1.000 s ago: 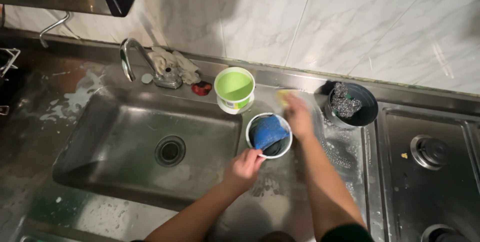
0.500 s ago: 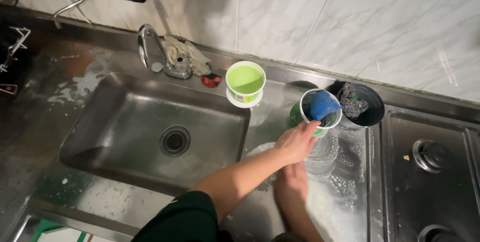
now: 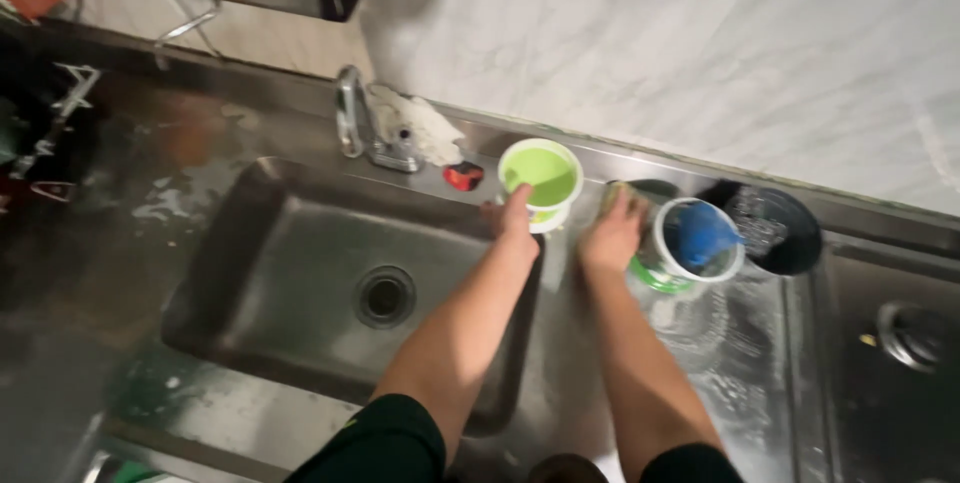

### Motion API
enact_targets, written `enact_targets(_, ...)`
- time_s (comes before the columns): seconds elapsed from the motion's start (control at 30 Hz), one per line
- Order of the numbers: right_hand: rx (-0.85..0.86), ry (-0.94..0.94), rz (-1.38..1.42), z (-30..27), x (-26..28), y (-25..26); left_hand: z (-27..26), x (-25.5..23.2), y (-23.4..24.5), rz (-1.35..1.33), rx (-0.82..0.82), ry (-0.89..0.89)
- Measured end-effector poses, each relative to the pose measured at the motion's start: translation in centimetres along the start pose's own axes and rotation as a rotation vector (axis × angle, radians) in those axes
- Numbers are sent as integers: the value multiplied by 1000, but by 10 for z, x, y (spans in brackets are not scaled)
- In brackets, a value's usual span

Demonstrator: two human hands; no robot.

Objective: The person scrubs a stainless steel sink and adjacent countertop with a sponge, then moves to scrub the gas stovetop. They repeatedly wipe the surfaces with soapy water, covering the sink basin, drain area, and stovetop burners.

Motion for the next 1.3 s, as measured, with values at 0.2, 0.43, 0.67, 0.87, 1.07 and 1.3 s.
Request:
enact_targets(0.2, -70, 5, 101, 33, -5, -15, -13, -16, 69, 11, 306, 179)
enact_targets(0.43, 72, 113, 155, 29, 51, -59, -72, -83, 199, 75, 398, 326)
enact_targets(0.67, 324, 320, 445, -63, 138, -38, -55, -124, 268, -10, 455, 327)
enact_targets(0.87, 76, 129, 972, -36, 22, -36, -57, -197, 234, 63, 472, 173)
enact_targets(1.07, -9, 237, 199, -101, 77, -36, -35, -193, 132, 177, 487, 250)
enact_targets(1.3, -170, 62, 123, -103, 50, 26, -34, -155, 20, 238, 451, 321)
Point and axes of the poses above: each hand's wrist, its own z-axis towards the middle knuckle, its own y-axis out of the back of the hand, x = y × z, the point moved 2 cm from there along z, towards the middle knuckle, and after that the axes turned 11 degrees about x, right-handed, at the moved point
